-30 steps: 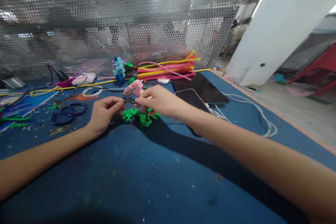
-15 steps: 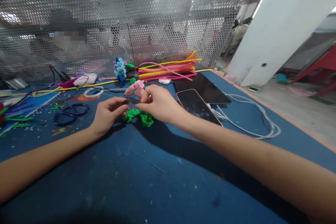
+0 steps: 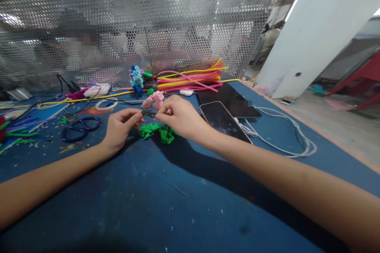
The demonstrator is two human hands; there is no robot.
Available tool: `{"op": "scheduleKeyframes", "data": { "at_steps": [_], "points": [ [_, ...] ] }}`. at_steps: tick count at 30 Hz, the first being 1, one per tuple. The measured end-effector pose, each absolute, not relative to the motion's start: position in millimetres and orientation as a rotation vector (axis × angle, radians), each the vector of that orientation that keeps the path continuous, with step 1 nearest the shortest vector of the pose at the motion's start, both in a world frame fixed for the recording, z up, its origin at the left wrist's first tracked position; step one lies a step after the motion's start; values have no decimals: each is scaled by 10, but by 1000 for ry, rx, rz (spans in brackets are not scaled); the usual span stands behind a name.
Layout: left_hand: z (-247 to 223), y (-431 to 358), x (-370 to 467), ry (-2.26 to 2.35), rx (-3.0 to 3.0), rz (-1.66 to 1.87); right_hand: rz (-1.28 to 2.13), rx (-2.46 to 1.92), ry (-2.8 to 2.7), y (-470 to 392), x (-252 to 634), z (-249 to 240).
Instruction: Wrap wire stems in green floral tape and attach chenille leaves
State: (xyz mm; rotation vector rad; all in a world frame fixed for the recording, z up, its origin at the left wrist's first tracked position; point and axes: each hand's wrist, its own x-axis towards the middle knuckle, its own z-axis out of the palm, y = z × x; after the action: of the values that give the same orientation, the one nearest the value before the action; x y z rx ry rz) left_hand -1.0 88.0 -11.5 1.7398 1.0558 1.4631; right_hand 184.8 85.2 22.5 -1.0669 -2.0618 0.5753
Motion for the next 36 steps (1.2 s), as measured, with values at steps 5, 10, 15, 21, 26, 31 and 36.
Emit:
{"op": "scheduleKeyframes", "data": {
  "at_steps": [5,10,15,21,26,31,36],
  "points": [
    [-111,883,-12,1059,1763,1455,659,-1137,-1980,844,1831,162],
    [-125,896,-16,1065,1752,1467,568,-1133,-2069,840,1829,216],
    [-119,901,-16,1065,1732,1472,482,-1036,-2118,841,1858,237],
    [-98,881,-4,1054,1742,1462,464,-1038,-2034,802,1850,213],
    [-92,872,0,1045,1763,1451,458,-1128,-2018,785,1830,203],
    [-112,888,-15,1073,1777,1462,431,-1143,-2104,783,1832,257],
    [-112,886,-10,1060,1762,1458,445,-1065,-2144,788,1855,312]
  ]
}}
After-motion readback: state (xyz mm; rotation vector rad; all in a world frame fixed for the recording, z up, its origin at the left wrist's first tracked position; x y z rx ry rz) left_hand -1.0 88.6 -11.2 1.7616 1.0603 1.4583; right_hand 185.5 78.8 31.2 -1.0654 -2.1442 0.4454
